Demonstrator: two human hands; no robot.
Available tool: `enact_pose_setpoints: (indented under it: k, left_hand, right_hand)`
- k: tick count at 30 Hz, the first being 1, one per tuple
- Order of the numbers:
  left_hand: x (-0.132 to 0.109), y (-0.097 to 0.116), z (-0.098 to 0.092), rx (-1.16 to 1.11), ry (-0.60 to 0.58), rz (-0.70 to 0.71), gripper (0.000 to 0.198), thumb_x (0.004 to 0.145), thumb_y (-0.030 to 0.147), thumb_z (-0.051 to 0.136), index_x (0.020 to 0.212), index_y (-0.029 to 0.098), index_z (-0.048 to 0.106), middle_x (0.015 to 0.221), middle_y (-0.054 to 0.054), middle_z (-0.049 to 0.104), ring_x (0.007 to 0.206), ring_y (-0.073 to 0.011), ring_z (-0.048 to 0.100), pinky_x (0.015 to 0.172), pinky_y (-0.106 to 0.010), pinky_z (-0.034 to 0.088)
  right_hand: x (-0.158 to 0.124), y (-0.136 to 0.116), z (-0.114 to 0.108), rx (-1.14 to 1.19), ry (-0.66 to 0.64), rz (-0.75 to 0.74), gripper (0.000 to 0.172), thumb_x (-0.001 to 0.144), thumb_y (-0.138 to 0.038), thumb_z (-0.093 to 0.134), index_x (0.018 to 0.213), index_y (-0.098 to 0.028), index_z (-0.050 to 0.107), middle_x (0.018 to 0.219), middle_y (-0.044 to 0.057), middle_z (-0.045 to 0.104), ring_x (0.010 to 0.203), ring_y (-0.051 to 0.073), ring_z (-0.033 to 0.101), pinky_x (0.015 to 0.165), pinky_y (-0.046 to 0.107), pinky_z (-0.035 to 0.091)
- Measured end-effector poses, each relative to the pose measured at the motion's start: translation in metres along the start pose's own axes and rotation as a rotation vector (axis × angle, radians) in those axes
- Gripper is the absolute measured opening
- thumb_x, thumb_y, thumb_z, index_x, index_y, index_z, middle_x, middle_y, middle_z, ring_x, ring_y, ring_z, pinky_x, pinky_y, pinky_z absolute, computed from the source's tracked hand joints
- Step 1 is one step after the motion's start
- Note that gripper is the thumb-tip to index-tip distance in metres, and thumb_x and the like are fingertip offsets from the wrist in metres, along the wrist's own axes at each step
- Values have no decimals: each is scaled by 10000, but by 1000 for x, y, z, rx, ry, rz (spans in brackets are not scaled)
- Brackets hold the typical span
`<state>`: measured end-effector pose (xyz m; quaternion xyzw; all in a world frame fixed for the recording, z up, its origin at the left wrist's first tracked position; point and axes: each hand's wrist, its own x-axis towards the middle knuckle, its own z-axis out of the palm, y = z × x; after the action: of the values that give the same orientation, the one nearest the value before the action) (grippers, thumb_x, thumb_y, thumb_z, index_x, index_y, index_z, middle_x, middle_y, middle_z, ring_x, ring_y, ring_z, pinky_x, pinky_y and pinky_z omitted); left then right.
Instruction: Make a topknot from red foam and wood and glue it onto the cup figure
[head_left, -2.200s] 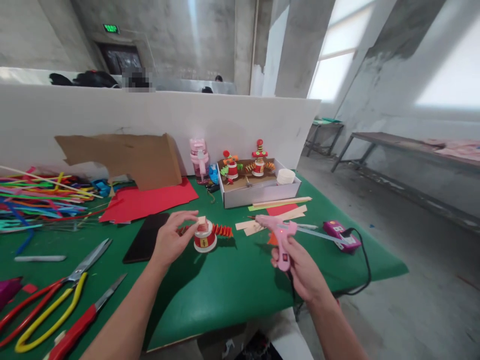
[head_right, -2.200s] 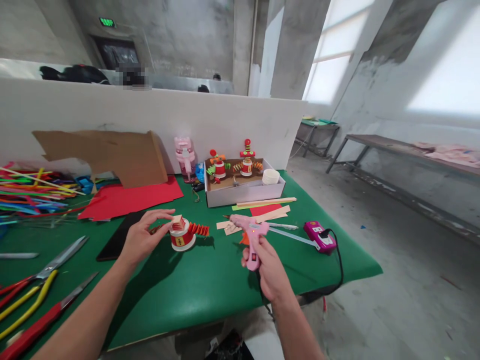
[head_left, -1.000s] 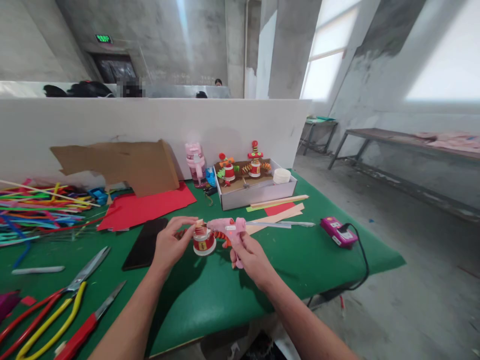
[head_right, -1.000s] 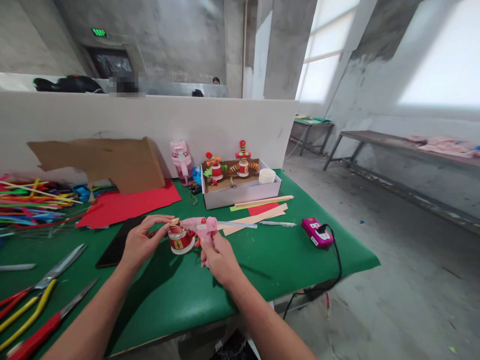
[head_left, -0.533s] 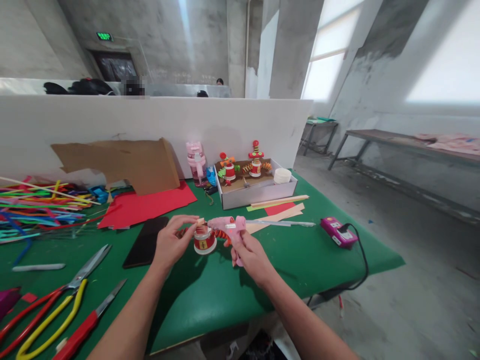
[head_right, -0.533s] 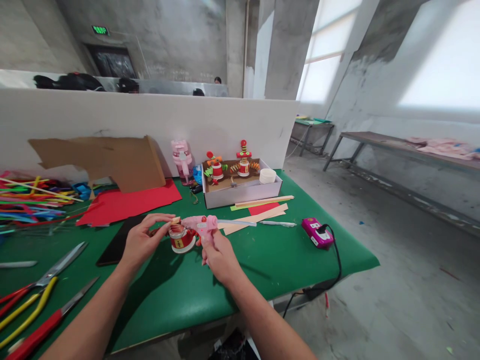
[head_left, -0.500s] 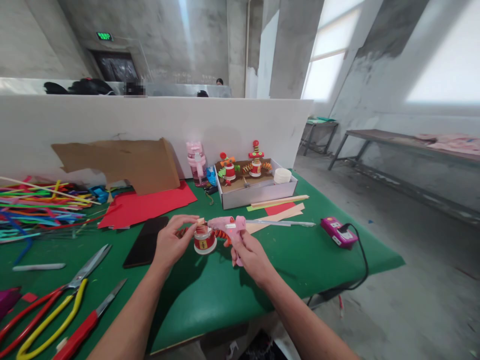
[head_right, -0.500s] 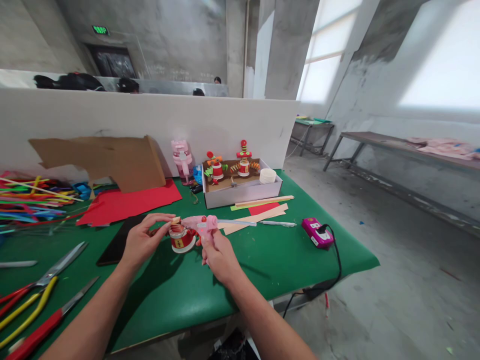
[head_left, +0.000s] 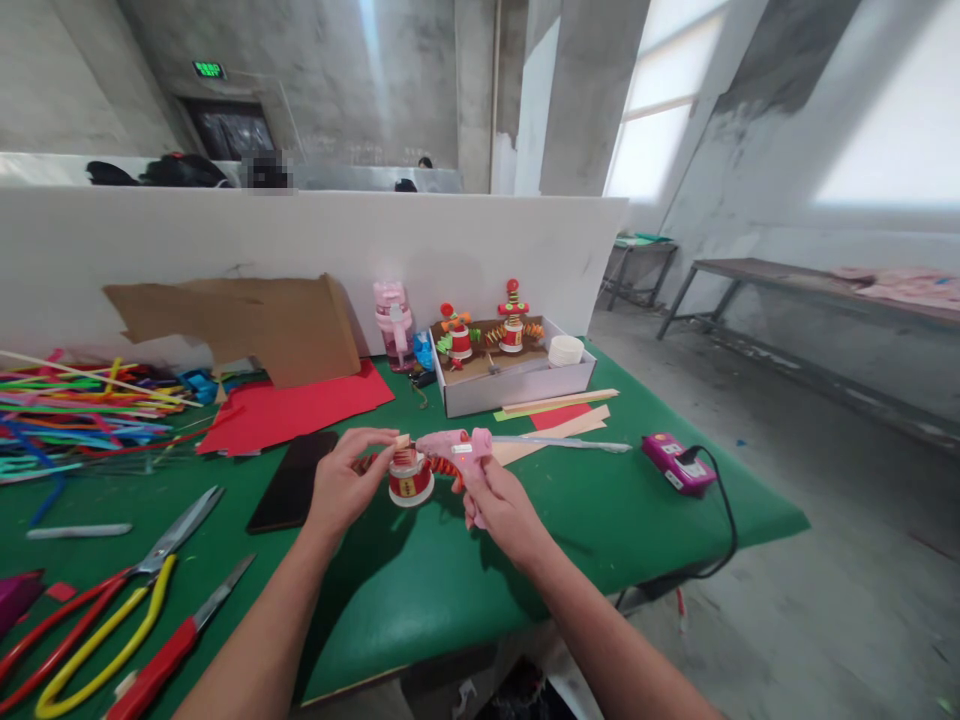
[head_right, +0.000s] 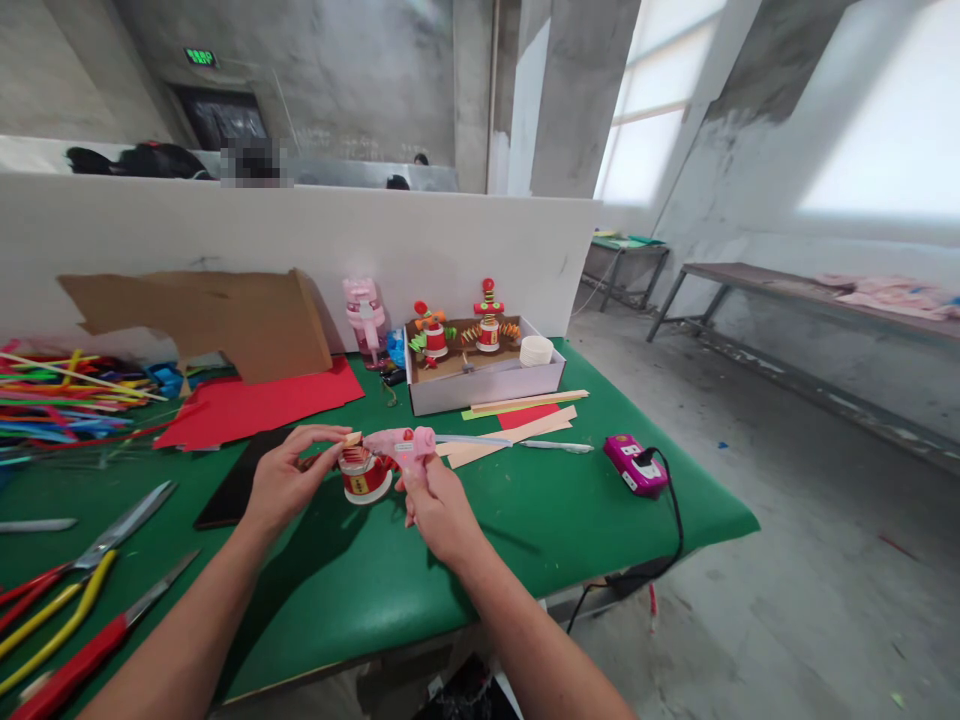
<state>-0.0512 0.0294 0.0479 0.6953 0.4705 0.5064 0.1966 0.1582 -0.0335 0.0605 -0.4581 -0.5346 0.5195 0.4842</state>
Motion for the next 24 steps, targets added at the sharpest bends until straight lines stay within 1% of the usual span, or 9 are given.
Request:
enact_pose_setpoints:
  k: [8, 14, 19, 24]
  left_hand:
    - [1, -1, 1, 8, 5, 29, 239, 833, 458, 646, 842, 233, 725, 976, -74, 745, 951, -226, 688, 863, -376, 545]
    - [1, 0, 1, 12, 6, 24, 265, 830, 488, 642, 833, 235, 722, 975, -73, 748, 945, -223, 689, 857, -370, 550]
    - [1, 2, 1, 7, 10, 19, 278, 827, 502, 643, 830, 235, 722, 972, -75, 750, 944, -228, 691, 844, -368, 559]
    - [1, 2, 0, 10, 7, 22, 273, 826, 500, 644, 828, 238, 722, 972, -73, 752, 946, -231, 692, 855, -375, 556]
  right_hand:
    - [1, 0, -1, 5, -3, -2, 320, 850, -511, 537, 906, -198, 505, 715, -19, 543, 483, 77, 438, 449, 217, 437]
    - [0, -2, 0, 11, 0, 11, 325, 840, -515, 538, 886, -195, 498, 686, -29, 520, 485, 76, 438, 444, 208, 433]
    - [0, -3, 0, 14, 9, 18, 315, 842, -510, 539, 876, -199, 499, 699, -25, 526, 486, 75, 436, 451, 212, 435]
    - [-1, -2, -1, 10, 3, 16, 313, 847, -506, 544, 909, -201, 513, 721, -20, 542, 490, 78, 441, 457, 218, 444]
